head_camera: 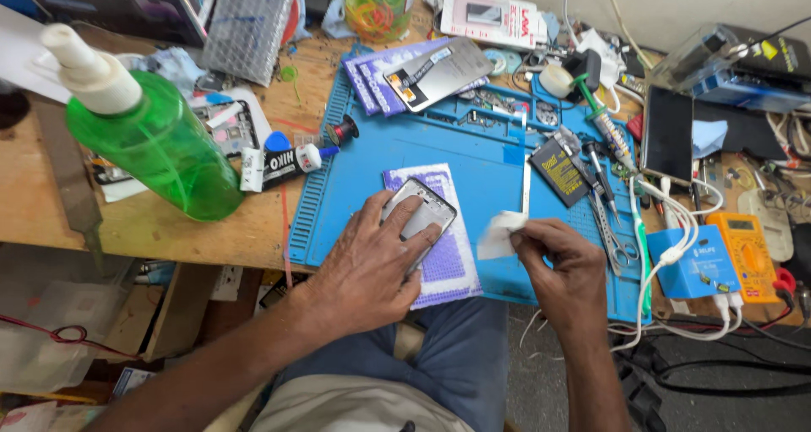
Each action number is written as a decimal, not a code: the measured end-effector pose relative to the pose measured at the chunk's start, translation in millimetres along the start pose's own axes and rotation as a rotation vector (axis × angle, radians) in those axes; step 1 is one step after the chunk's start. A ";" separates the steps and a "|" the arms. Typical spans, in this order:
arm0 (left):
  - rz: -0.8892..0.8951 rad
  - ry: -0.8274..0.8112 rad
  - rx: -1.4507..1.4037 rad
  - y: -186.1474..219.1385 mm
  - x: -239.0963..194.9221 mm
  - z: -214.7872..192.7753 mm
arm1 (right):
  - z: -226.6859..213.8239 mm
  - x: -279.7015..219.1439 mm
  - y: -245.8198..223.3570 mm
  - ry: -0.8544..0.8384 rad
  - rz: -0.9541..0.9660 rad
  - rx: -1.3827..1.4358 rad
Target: The person cleans the edges of a disassembled smartphone with a cloth, then uses a metal tool to scrape residue from the frame. They apply red adhesive tape along the phone's perimeter, pressing it into place. The work occurs on a cluttered electronics repair bench with tools and spare parts visible.
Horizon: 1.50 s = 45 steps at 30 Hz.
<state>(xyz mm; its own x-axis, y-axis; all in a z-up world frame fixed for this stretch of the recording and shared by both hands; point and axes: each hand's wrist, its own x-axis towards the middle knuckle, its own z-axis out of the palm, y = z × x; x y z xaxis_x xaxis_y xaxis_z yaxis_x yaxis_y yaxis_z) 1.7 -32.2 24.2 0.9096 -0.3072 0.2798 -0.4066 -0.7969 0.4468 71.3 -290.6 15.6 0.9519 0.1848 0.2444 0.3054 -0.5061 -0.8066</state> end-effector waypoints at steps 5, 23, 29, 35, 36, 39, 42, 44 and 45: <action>0.049 -0.072 0.009 -9.7 -3.5 -10.9 | 6.9 16.1 -10.8 -0.099 -0.084 -0.076; 0.104 -0.144 0.131 -15.6 4.4 -8.9 | 60.2 61.2 -67.4 -0.347 0.019 -0.378; 0.092 -0.083 0.103 -15.2 0.7 -8.0 | 67.6 70.0 -34.0 -0.371 0.080 -0.339; 0.112 -0.095 0.095 -15.6 -2.1 -10.4 | 71.8 65.3 -40.9 -0.372 0.061 -0.352; 0.106 -0.120 0.103 -15.0 -0.9 -9.7 | 73.1 66.8 -41.8 -0.357 0.061 -0.318; 0.108 -0.131 0.118 -15.2 1.8 -12.1 | 65.7 73.7 -40.8 -0.327 -0.053 -0.121; 0.115 -0.069 0.092 -16.6 2.1 -14.3 | 20.7 80.2 -30.6 -0.070 -0.149 -0.328; 0.098 -0.116 0.065 -16.9 -0.7 -15.2 | -2.1 75.0 -19.8 -0.001 -0.051 -0.097; 0.085 -0.119 0.051 -14.4 -3.0 -15.2 | -7.1 70.4 -15.9 -0.032 -0.188 -0.289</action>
<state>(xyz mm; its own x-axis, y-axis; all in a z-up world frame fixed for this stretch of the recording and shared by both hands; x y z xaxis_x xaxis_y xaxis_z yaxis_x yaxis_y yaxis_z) 3.5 -11.9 29.8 0.8772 -0.4313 0.2110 -0.4802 -0.7901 0.3811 133.6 -275.5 49.4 0.8784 0.3212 0.3539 0.4743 -0.6778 -0.5619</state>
